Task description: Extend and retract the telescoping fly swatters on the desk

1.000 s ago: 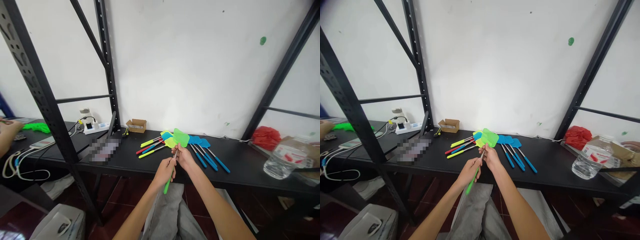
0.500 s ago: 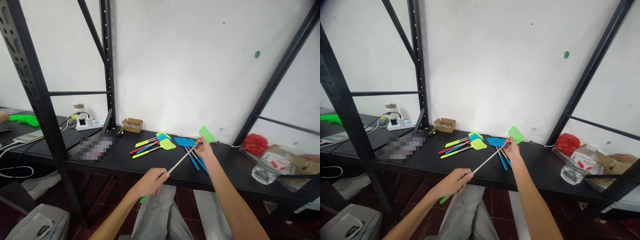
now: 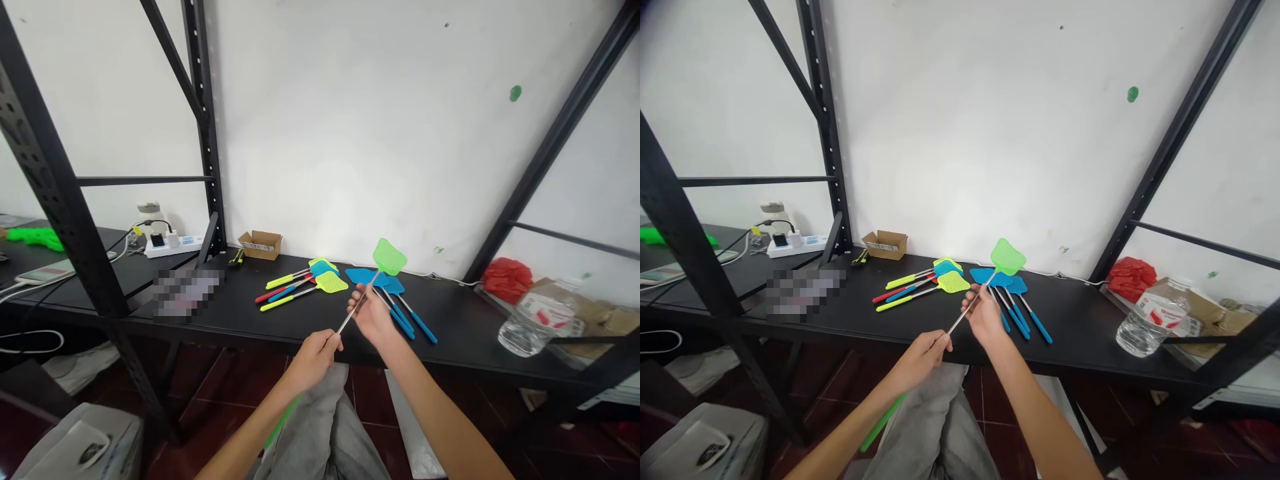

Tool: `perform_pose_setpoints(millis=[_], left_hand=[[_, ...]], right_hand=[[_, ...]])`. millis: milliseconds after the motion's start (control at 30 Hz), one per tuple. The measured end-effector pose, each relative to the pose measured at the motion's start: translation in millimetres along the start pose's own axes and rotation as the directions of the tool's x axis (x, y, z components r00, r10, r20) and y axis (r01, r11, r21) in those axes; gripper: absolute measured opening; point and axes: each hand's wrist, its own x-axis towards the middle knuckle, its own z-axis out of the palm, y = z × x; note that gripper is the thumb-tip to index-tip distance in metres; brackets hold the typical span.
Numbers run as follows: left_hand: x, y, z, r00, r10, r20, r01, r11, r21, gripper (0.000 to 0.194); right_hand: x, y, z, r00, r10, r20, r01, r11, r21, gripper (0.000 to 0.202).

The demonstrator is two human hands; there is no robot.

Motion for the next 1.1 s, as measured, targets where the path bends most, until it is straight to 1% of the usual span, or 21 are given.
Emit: perform_pose_setpoints(millis=[67, 100, 167, 267, 333, 400, 467, 567, 667, 733, 833, 900, 967, 1000, 1100], left_hand=[[0.4, 1.3, 3.0, 1.000, 0.006, -0.023, -0.007, 1.000, -0.023, 0.050], [0.4, 3.5, 3.9, 1.000, 0.008, -0.027, -0.009, 1.000, -0.025, 0.050], [-0.6, 10.7, 2.7, 1.000, 0.002, -0.017, -0.002, 1.000, -0.001, 0.052], [-5.2, 25.3, -8.8, 0.999, -0.004, 0.042, 0.000, 0.994, 0.105, 0.053], [-10.3, 34.2, -21.9, 0.997, 0.032, 0.076, -0.048, 0.977, 0.209, 0.052], [-15.3, 40.3, -36.4, 0.994, 0.043, 0.096, -0.070, 0.950, 0.304, 0.052], [-18.8, 43.5, -50.0, 0.990, 0.059, 0.128, -0.102, 0.924, 0.368, 0.054], [-21.1, 44.9, -68.0, 0.985, 0.045, 0.167, -0.111, 0.902, 0.417, 0.055], [-23.0, 44.4, -86.9, 0.978, 0.001, 0.209, -0.088, 0.910, 0.406, 0.056], [-25.3, 42.5, -101.2, 0.972, -0.027, 0.232, -0.068, 0.917, 0.394, 0.056], [-29.4, 36.1, -123.2, 0.971, -0.089, 0.220, -0.016, 0.900, 0.435, 0.055], [-31.6, 31.0, -134.9, 0.967, -0.143, 0.209, 0.027, 0.879, 0.475, 0.056], [-32.4, 27.3, -141.6, 0.963, -0.170, 0.208, 0.048, 0.871, 0.489, 0.058], [-32.3, 26.4, -142.8, 0.965, -0.163, 0.208, 0.041, 0.870, 0.492, 0.058], [-30.0, 26.8, -140.6, 0.973, -0.087, 0.212, -0.032, 0.865, 0.501, 0.057]], right_hand=[[-4.7, 12.1, 4.8, 0.998, -0.024, 0.057, 0.023, 1.000, 0.002, 0.027], [-4.7, 13.8, 6.5, 0.997, -0.035, 0.070, 0.034, 0.999, 0.016, 0.028], [-0.2, 7.4, 8.3, 0.996, -0.065, 0.065, 0.062, 0.996, 0.058, 0.031], [13.8, -19.7, 5.9, 0.989, -0.150, -0.002, 0.149, 0.984, 0.098, 0.036], [23.8, -41.5, 0.8, 0.977, -0.206, -0.050, 0.210, 0.973, 0.091, 0.038], [32.1, -60.6, -6.2, 0.967, -0.230, -0.105, 0.240, 0.966, 0.092, 0.040], [38.2, -74.8, -13.6, 0.960, -0.237, -0.148, 0.251, 0.965, 0.078, 0.041], [44.4, -87.9, -23.4, 0.952, -0.251, -0.173, 0.265, 0.962, 0.063, 0.043], [48.3, -95.4, -30.9, 0.943, -0.273, -0.192, 0.283, 0.959, 0.027, 0.042], [49.6, -99.7, -35.7, 0.946, -0.270, -0.178, 0.275, 0.961, 0.004, 0.040], [49.3, -107.9, -44.2, 0.950, -0.269, -0.158, 0.277, 0.961, 0.029, 0.038], [47.8, -114.4, -50.4, 0.943, -0.281, -0.176, 0.297, 0.952, 0.072, 0.040], [45.6, -120.1, -56.0, 0.938, -0.283, -0.199, 0.306, 0.948, 0.093, 0.042], [44.3, -122.0, -58.5, 0.937, -0.282, -0.208, 0.306, 0.948, 0.091, 0.042], [40.3, -123.2, -64.5, 0.929, -0.285, -0.237, 0.307, 0.950, 0.062, 0.043]])
